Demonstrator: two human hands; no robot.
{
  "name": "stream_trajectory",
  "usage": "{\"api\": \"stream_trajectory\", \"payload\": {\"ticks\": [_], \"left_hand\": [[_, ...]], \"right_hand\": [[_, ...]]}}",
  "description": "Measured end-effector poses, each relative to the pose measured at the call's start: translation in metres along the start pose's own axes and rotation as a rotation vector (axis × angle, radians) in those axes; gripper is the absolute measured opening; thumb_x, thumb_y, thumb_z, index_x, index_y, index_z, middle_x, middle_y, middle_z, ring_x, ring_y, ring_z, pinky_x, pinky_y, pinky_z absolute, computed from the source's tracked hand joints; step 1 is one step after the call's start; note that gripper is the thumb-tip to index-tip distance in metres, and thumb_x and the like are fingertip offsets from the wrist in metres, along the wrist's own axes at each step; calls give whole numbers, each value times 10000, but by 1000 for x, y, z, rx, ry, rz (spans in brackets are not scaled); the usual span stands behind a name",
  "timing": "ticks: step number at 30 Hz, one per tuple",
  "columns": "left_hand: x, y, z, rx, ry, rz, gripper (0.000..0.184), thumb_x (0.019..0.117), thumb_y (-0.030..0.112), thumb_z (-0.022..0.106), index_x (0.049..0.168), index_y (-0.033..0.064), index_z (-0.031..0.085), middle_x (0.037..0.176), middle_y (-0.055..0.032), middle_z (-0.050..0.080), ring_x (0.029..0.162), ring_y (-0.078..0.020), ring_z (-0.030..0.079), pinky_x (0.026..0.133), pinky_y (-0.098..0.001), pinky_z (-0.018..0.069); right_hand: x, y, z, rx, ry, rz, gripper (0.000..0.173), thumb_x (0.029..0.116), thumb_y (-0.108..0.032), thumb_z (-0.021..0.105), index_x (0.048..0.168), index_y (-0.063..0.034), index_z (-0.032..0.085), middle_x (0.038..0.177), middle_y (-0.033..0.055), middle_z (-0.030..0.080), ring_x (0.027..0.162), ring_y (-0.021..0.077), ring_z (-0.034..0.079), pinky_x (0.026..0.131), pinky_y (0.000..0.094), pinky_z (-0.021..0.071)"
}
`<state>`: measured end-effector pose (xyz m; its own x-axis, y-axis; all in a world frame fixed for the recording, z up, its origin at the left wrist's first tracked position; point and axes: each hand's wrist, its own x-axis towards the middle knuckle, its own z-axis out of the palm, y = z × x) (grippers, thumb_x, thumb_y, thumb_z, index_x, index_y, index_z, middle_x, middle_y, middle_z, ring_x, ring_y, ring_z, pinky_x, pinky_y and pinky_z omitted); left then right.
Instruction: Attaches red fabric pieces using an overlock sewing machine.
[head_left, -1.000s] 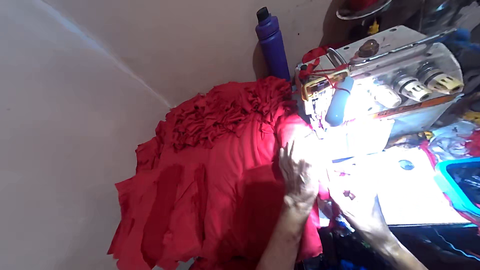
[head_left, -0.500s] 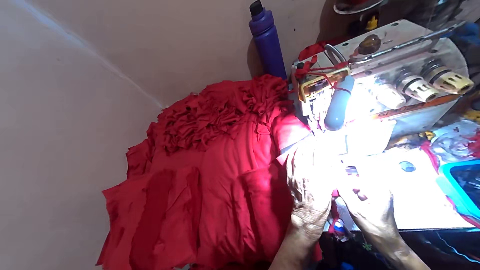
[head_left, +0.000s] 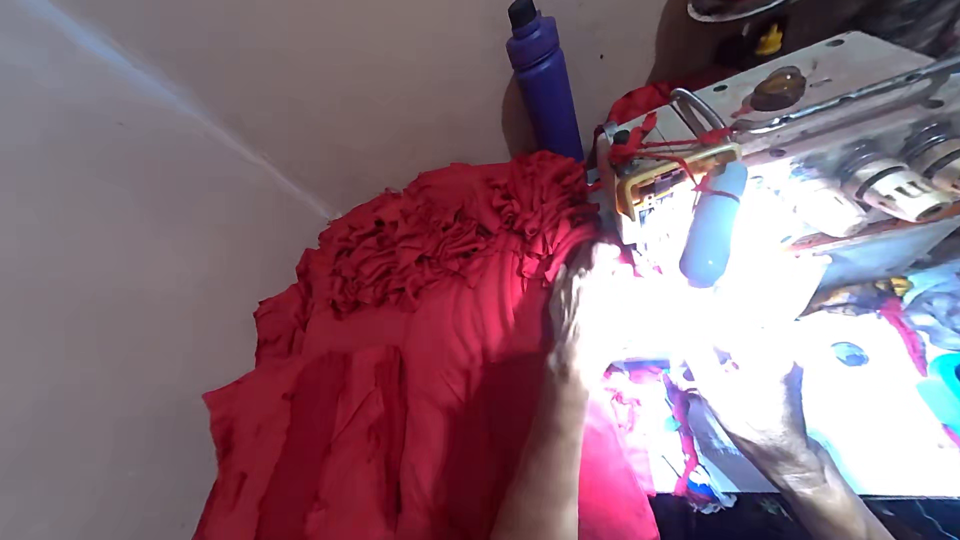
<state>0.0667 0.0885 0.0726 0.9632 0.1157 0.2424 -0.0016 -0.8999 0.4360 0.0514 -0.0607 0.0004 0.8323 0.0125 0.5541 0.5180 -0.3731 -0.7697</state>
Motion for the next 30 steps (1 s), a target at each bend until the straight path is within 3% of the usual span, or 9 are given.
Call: {"api": "stream_trajectory", "payload": {"ticks": [4,7,9,14,18,19,22,26,30], "left_hand": [[61,-33,6,-151,-28,103,343,1057,194,539,1327,-8,599,1275,-218,654,1206,-335,628,1042,-516,468],[82,-73,2,-607,-20,163,282,1063,84,458,1229,-63,633,1203,-161,670,1128,-157,623,1012,-341,477],[65,-86,-13,-764,20,128,295,1067,72,439,1215,-94,633,1224,-184,673,1161,-172,633,1039,-338,489],[-53,-106,-49,-490,167,23,228,1028,176,573,1170,20,658,1127,-85,686,948,-124,651,813,-310,541],[-89,-135,-35,-402,209,-73,327,863,108,786,1163,3,713,1125,-136,698,1011,-224,640,884,-407,515],[-90,-136,-32,-404,213,-106,310,851,96,801,1139,12,723,1054,-119,698,947,-204,636,849,-388,516],[-85,-135,-30,-400,216,-183,161,905,106,763,1055,49,742,881,-63,706,731,-126,629,690,-320,520],[-82,-114,-31,-335,263,-271,212,1013,117,615,1136,-19,722,970,-170,727,820,-261,669,791,-440,533],[-75,-130,-4,17,510,-139,207,1043,176,574,1105,33,710,887,-147,718,746,-318,693,650,-493,535]], "right_hand": [[-14,-1,-2,42,-44,3,313,996,-186,568,1200,-21,738,777,65,701,656,35,635,637,187,536],[-29,-8,-5,105,-121,-114,285,1024,-194,571,1078,26,744,836,85,722,740,12,648,721,146,530],[-43,-12,-7,97,-190,-226,280,1027,-193,565,1058,-8,772,934,111,760,841,75,695,807,194,538],[-57,-21,3,160,-352,-310,290,1044,-200,527,1051,-35,765,940,106,753,884,130,704,823,255,546],[-29,-44,26,-14,-418,-446,312,1036,-263,499,986,-92,755,851,59,685,801,212,653,708,394,503],[-21,-48,34,-42,-428,-485,287,1017,-250,523,968,-84,752,862,71,688,817,249,659,714,446,503],[1,-56,53,-95,-499,-526,199,962,-217,624,994,-67,749,919,96,666,899,325,640,729,517,480],[22,-64,69,-243,-536,-522,138,925,-143,701,994,-36,756,944,157,674,966,406,632,784,578,446],[31,-60,84,-411,-583,-542,170,924,-198,717,1014,-55,726,930,143,649,950,390,621,815,580,435]]}}
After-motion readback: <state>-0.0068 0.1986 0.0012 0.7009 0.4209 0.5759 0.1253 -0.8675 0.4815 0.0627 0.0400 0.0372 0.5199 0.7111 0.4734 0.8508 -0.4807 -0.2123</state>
